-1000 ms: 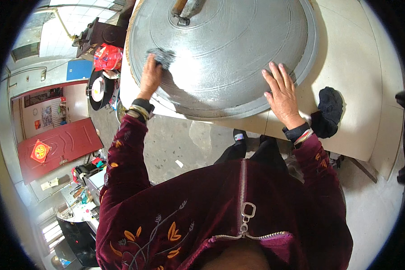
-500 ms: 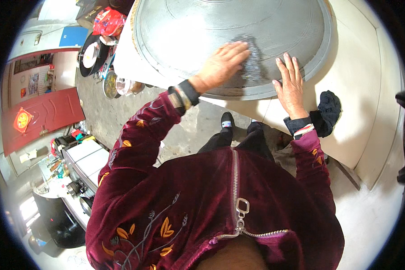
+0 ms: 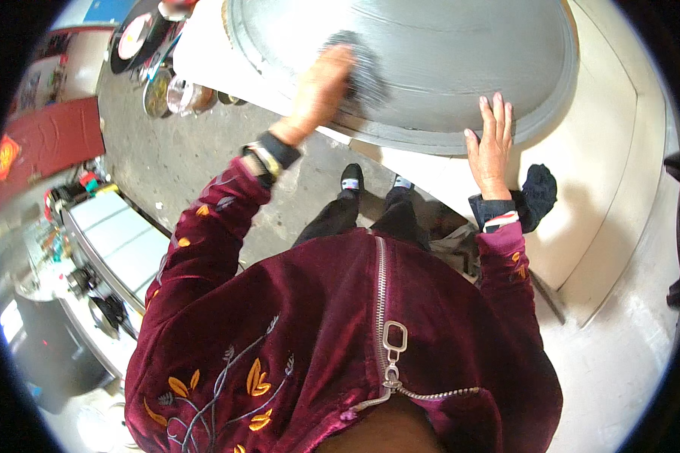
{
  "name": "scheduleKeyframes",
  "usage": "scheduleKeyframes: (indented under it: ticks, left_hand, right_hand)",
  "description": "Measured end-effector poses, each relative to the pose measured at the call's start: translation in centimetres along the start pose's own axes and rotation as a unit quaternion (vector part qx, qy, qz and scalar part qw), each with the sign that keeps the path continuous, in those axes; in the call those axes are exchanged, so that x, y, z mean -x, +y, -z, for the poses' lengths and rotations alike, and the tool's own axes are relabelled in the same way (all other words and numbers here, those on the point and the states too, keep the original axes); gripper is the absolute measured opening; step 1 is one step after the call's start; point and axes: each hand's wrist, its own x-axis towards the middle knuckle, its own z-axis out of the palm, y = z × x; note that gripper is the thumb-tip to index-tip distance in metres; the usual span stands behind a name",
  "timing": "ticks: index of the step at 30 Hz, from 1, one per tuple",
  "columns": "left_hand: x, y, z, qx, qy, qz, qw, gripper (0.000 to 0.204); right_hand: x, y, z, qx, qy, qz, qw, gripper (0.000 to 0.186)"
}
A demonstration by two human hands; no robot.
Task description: The person scrubs the underside of a large metal lid with a steel wool pad, moving in circular and back-and-forth motions across the surface. The person uses both hands to hold and maneuver the pad while cleaning the lid.
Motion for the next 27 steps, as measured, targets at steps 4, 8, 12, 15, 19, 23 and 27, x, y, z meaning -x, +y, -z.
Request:
scheduleKeyframes:
  ticks: [4, 8, 12, 15, 19, 23, 27]
  left_hand:
    - [-2.4, 6.0, -2.5, 0.025, -0.046, -0.061, 0.997, 0.038]
    - [-0.3, 1.5, 0.4, -0.004, -0.017, -0.037, 0.999, 0.042]
    - [2.3, -11.0, 4.8, -0.004, 0.1, 0.046, 0.994, 0.05]
    - [3.7, -16.8, 5.2, 0.173, 0.122, 0.287, 0.934, 0.041]
    - [4.3, -13.1, 2.9, 0.129, 0.172, 0.292, 0.932, 0.03]
    - [4.8, -1.4, 2.1, -0.02, 0.106, 0.109, 0.988, 0.045]
    - [4.6, 4.2, 0.5, 0.057, 0.069, 0.103, 0.991, 0.041]
  right_hand:
    - [-0.2, -0.2, 0.3, 0.006, -0.018, 0.009, 1.0, 0.074]
    - [-0.2, -0.2, 0.5, -0.001, -0.026, 0.024, 0.999, 0.075]
    - [-0.2, -0.2, 0.5, 0.016, -0.035, 0.034, 0.999, 0.076]
    - [-0.2, -0.1, 0.5, 0.013, -0.043, 0.044, 0.998, 0.076]
    - [-0.2, 0.0, 0.5, 0.006, -0.052, 0.054, 0.997, 0.073]
    - [-0.2, -0.1, 0.5, -0.001, -0.058, 0.065, 0.996, 0.072]
    - [-0.3, -0.1, 0.5, -0.011, -0.057, 0.079, 0.995, 0.072]
